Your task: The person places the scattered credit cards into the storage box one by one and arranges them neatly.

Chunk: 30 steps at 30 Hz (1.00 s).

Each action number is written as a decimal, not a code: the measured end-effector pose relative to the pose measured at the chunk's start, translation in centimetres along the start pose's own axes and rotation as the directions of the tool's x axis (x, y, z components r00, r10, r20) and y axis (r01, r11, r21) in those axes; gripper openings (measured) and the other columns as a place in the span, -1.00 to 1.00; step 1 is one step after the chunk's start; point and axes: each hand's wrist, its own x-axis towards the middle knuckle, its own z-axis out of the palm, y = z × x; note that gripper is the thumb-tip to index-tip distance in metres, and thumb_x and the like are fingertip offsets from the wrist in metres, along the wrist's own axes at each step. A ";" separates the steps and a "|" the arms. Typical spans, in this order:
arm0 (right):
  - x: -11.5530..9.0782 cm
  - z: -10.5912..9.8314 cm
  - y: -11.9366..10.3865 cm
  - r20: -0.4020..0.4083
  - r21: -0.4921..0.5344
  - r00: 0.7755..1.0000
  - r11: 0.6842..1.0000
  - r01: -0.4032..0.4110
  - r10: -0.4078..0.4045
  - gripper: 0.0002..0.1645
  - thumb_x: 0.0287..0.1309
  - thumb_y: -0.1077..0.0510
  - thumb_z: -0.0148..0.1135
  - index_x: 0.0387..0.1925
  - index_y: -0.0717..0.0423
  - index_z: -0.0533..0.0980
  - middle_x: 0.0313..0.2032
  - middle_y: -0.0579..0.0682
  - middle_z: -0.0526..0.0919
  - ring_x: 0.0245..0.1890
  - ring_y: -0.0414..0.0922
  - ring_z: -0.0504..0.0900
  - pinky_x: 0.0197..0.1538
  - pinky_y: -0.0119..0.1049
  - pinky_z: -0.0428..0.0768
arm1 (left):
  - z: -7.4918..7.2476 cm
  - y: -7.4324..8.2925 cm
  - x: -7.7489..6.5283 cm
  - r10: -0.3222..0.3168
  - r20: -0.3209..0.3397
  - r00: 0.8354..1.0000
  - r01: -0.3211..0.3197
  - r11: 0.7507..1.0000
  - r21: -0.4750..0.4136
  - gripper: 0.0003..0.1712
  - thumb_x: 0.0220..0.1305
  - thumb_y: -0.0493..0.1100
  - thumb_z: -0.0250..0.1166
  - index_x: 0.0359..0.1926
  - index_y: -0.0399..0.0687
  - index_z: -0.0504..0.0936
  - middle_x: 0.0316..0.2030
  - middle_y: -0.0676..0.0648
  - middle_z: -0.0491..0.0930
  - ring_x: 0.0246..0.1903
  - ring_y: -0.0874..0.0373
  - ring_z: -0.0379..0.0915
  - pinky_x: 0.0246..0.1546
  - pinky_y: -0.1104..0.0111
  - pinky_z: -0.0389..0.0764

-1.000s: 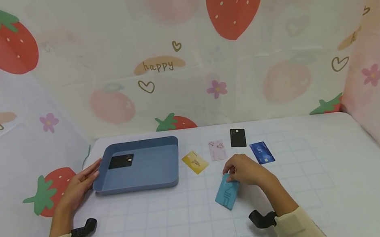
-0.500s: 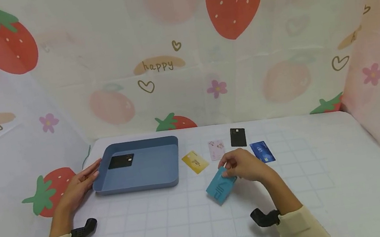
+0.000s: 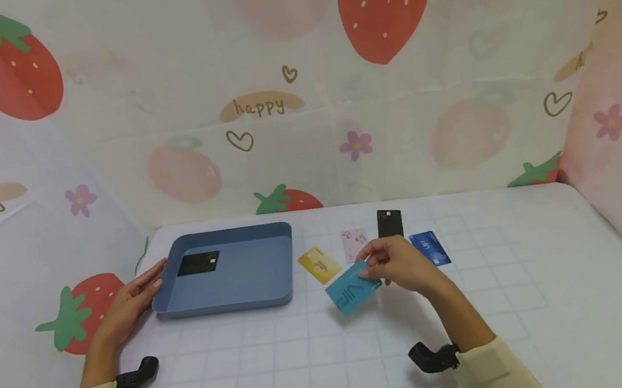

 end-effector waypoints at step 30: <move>-0.2 0.9 -0.9 -0.082 0.206 0.995 0.977 -0.047 0.065 -0.55 0.22 0.19 0.44 0.08 0.33 0.58 -0.37 0.10 0.75 -0.43 -0.06 0.71 -0.27 -0.25 0.73 | -0.3 0.1 -0.1 -0.023 -0.018 1.000 0.024 0.999 0.037 -0.31 0.54 0.00 0.16 0.57 0.01 0.20 0.55 -0.07 0.13 0.53 0.17 -0.03 0.17 0.71 0.30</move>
